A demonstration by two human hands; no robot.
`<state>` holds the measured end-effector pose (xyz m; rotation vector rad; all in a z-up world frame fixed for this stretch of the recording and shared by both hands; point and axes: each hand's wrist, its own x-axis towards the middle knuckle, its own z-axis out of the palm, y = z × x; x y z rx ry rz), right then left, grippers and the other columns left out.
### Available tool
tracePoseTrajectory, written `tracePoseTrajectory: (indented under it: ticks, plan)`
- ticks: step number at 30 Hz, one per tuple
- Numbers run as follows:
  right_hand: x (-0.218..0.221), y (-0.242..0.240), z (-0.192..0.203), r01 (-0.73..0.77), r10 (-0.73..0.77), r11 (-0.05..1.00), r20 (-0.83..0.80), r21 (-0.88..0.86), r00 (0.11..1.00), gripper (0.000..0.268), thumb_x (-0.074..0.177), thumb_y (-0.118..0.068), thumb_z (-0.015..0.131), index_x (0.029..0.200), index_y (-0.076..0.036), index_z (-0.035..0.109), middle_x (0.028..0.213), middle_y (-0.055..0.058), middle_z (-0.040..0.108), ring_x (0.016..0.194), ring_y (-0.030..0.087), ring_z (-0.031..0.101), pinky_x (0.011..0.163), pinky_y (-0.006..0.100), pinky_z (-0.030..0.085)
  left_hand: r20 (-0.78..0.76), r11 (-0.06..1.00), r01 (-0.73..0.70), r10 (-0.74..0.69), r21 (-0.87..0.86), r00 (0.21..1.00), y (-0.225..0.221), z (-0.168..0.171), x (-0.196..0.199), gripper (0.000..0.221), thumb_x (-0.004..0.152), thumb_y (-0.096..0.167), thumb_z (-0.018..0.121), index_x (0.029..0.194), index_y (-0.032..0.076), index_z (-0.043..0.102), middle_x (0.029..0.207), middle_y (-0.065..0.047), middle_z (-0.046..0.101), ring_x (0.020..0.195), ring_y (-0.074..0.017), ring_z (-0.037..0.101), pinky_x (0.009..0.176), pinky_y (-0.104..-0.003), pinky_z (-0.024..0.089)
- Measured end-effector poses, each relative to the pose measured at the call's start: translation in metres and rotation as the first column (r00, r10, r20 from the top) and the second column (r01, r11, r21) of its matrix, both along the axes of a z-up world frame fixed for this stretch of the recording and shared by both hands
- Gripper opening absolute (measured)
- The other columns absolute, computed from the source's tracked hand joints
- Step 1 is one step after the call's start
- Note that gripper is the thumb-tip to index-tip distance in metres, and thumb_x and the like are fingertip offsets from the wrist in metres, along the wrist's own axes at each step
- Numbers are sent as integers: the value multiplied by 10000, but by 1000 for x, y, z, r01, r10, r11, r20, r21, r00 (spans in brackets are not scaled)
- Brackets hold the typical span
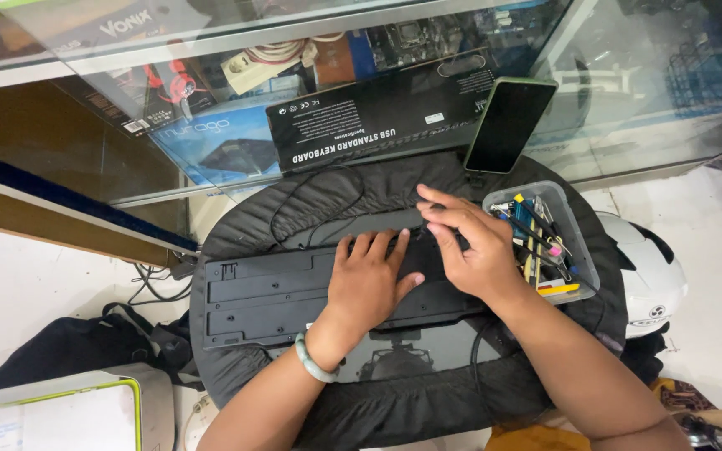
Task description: Unscrewing the back panel of a computer keyboard using a manual screwdriver.
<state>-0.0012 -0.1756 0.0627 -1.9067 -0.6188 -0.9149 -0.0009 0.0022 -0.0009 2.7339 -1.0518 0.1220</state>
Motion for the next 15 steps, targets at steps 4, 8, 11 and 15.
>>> tracePoseTrajectory:
  ticks: [4,8,11,15]
  plan:
    - [-5,2,1,-30,30,1000,-38,1,999,31,897,34,731,919,26,751,1051,181,794,846,393,758,735,422,598,-7,1000,-7,7,12,1000,0,-2,1,640,1040,558,521,1470,88,575,1360,-170,576,1287,-338,530,1089,-589,387]
    - [-2,-2,-9,56,-56,995,-7,-86,998,66,887,-69,805,913,-42,750,1070,114,807,824,328,727,752,373,588,-5,999,-11,11,30,1000,0,1,1,634,1047,563,503,1475,99,569,1360,-158,573,1293,-326,517,1096,-583,379]
    - [1,-9,-8,115,-119,990,-33,-84,992,119,949,-73,755,1047,-14,724,1071,146,790,839,360,717,738,417,578,-17,1000,-2,3,26,1000,0,2,0,638,1058,559,488,1481,87,561,1359,-170,574,1290,-337,525,1090,-590,388]
    - [0,-11,-14,140,-135,990,-134,33,982,147,969,-13,719,1063,70,642,1175,211,763,965,340,765,818,378,599,-47,999,-4,6,36,999,-1,4,0,642,1061,554,483,1494,85,545,1367,-176,562,1289,-346,524,1095,-586,385]
